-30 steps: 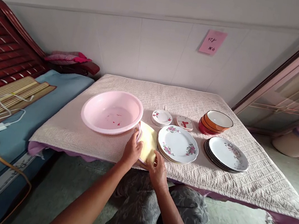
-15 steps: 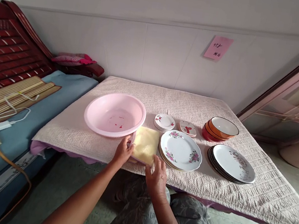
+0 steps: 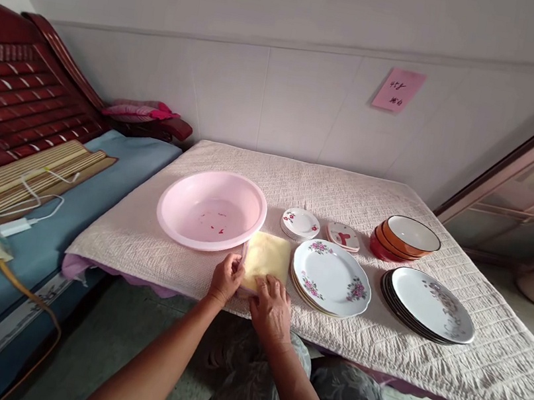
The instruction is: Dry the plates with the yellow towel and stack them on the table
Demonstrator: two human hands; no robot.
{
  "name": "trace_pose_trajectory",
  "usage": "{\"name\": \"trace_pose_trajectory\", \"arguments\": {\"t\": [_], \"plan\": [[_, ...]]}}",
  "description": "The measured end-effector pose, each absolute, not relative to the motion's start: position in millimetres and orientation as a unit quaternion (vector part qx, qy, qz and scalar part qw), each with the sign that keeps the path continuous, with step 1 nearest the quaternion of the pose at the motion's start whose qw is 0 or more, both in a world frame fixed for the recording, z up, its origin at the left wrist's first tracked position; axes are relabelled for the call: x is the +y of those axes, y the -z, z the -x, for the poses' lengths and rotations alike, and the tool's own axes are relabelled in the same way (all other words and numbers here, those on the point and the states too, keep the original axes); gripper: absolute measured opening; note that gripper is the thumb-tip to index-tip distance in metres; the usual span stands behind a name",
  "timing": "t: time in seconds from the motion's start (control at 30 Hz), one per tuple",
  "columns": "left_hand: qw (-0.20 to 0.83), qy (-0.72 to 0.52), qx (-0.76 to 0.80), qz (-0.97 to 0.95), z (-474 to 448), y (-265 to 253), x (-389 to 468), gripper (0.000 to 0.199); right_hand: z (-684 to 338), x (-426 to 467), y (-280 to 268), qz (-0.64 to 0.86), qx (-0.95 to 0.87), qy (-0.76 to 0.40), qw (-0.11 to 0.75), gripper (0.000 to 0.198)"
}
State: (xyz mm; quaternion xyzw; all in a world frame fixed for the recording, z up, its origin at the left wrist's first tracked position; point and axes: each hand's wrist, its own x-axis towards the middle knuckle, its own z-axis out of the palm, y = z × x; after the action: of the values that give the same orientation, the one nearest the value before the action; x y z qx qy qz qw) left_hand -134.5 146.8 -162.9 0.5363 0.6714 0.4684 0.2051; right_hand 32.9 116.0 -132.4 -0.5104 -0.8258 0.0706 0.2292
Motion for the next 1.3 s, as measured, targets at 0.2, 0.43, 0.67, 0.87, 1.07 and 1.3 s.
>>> {"name": "trace_pose_trajectory", "arguments": {"t": [0.2,0.43,0.67,0.87,1.07,1.3], "plan": [[0.19,-0.456,0.692,-0.527,135.3,176.1,152.4,0.02,-33.4,116.2,147.9,0.529,-0.812,-0.075,0.234,0.039],[0.188,-0.442,0.702,-0.526,136.2,171.2,154.4,0.02,-33.9,117.4,130.5,0.55,-0.805,-0.095,0.199,0.032],[0.178,-0.442,0.714,-0.513,130.3,147.4,148.8,0.013,-36.7,115.1,107.8,0.527,-0.825,-0.095,0.178,0.03],[0.17,-0.438,0.721,-0.509,128.6,146.3,147.8,0.01,-34.2,117.1,112.7,0.531,-0.826,-0.079,0.171,0.03],[0.169,-0.436,0.719,-0.514,130.8,160.4,151.4,0.012,-36.0,121.2,126.1,0.516,-0.836,-0.064,0.176,0.03],[0.17,-0.426,0.72,-0.521,136.7,182.3,157.9,0.016,-42.3,124.6,129.6,0.524,-0.82,-0.111,0.2,0.036]]}}
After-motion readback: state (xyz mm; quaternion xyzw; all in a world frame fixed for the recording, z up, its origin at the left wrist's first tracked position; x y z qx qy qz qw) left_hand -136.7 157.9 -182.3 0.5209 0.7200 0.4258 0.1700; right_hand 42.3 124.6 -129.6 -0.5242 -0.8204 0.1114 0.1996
